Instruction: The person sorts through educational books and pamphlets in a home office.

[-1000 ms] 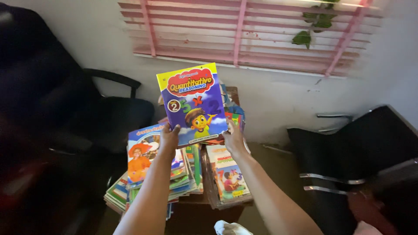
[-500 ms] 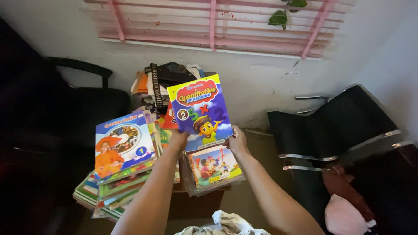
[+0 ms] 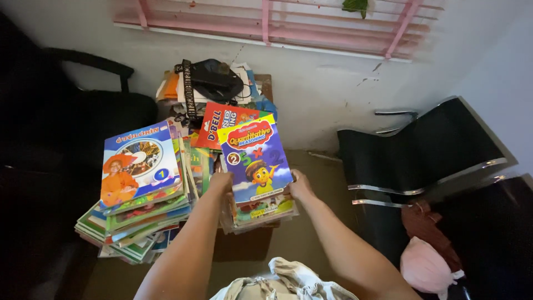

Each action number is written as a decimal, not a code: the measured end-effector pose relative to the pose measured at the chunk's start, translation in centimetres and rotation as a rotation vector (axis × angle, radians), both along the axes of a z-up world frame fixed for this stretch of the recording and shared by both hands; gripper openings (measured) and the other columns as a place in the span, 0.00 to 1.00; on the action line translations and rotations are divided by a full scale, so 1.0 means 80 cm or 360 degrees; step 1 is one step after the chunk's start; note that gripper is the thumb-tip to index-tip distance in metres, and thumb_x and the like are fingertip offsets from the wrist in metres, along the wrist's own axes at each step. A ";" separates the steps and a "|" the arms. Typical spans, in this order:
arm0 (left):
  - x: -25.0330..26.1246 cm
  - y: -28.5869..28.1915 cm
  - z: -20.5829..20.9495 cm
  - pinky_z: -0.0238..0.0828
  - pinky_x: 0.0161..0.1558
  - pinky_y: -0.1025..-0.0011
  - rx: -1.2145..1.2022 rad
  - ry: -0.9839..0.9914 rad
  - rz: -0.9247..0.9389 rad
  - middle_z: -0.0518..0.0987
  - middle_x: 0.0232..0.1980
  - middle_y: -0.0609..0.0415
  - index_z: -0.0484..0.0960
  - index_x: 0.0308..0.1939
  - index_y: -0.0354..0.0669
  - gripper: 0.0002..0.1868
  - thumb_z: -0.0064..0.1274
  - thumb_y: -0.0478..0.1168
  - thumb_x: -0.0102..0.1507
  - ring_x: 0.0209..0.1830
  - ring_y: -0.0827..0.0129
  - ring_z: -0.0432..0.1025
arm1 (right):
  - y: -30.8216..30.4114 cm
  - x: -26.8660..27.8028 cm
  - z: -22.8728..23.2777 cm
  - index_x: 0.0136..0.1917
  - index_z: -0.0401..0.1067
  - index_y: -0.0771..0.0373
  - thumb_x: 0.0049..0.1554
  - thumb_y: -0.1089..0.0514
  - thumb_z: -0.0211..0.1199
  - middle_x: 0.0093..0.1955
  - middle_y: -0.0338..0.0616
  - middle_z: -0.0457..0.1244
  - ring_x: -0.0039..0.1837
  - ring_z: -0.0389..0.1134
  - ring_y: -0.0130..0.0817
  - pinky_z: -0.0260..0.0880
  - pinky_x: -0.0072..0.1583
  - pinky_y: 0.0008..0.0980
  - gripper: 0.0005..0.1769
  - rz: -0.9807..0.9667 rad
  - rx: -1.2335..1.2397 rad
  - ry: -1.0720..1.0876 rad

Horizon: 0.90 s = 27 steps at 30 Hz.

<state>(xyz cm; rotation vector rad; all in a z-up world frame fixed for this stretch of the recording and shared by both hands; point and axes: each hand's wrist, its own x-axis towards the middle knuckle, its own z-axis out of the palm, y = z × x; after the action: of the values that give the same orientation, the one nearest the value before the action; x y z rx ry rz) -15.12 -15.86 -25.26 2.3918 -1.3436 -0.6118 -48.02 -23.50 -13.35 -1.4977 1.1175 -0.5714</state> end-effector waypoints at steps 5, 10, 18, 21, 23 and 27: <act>-0.066 0.045 0.114 0.76 0.28 0.55 -0.0378 0.1243 0.1119 0.82 0.39 0.40 0.80 0.45 0.24 0.19 0.54 0.42 0.61 0.30 0.52 0.79 | 0.010 -0.006 0.007 0.56 0.77 0.61 0.53 0.70 0.64 0.49 0.44 0.72 0.46 0.73 0.32 0.75 0.45 0.36 0.17 0.0014 -0.0159 0.0131; -0.043 0.037 0.056 0.78 0.32 0.51 -0.0311 0.1248 0.1090 0.83 0.42 0.36 0.81 0.44 0.26 0.19 0.54 0.42 0.58 0.34 0.48 0.80 | 0.015 -0.010 -0.002 0.59 0.79 0.59 0.52 0.69 0.64 0.50 0.45 0.74 0.47 0.74 0.32 0.75 0.50 0.33 0.21 0.0056 -0.0114 0.0257; -0.065 0.065 0.099 0.79 0.39 0.59 0.0159 0.0721 0.0843 0.87 0.39 0.31 0.86 0.39 0.25 0.24 0.52 0.48 0.58 0.36 0.48 0.84 | 0.012 -0.022 -0.019 0.56 0.82 0.59 0.49 0.68 0.62 0.44 0.48 0.75 0.44 0.75 0.36 0.75 0.49 0.37 0.22 0.0222 -0.0082 0.0461; -0.065 0.075 0.104 0.80 0.38 0.58 -0.0033 0.0697 0.0770 0.86 0.39 0.34 0.86 0.39 0.27 0.22 0.51 0.46 0.57 0.35 0.50 0.84 | 0.012 -0.021 -0.025 0.54 0.83 0.57 0.49 0.65 0.64 0.43 0.47 0.74 0.44 0.76 0.35 0.75 0.51 0.36 0.19 0.0248 -0.0096 0.0625; -0.069 0.083 0.121 0.80 0.39 0.57 0.0024 0.0722 0.0755 0.87 0.39 0.35 0.87 0.39 0.27 0.23 0.52 0.48 0.57 0.36 0.49 0.84 | 0.008 -0.016 -0.033 0.53 0.83 0.56 0.49 0.64 0.65 0.44 0.46 0.74 0.45 0.76 0.35 0.74 0.52 0.36 0.18 0.0236 -0.0063 0.0701; -0.085 0.093 0.148 0.76 0.48 0.59 0.0069 0.0461 0.0810 0.85 0.43 0.35 0.87 0.43 0.30 0.29 0.57 0.57 0.58 0.45 0.48 0.81 | 0.013 -0.011 -0.026 0.53 0.82 0.56 0.50 0.60 0.67 0.47 0.46 0.74 0.49 0.76 0.37 0.74 0.55 0.37 0.17 0.0165 -0.0048 0.0776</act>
<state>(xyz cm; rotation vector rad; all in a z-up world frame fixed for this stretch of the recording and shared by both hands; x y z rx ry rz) -21.90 -8.42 -13.44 2.4219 -0.5756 -0.7961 -48.94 -22.46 -15.44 -1.7629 1.3917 -0.1495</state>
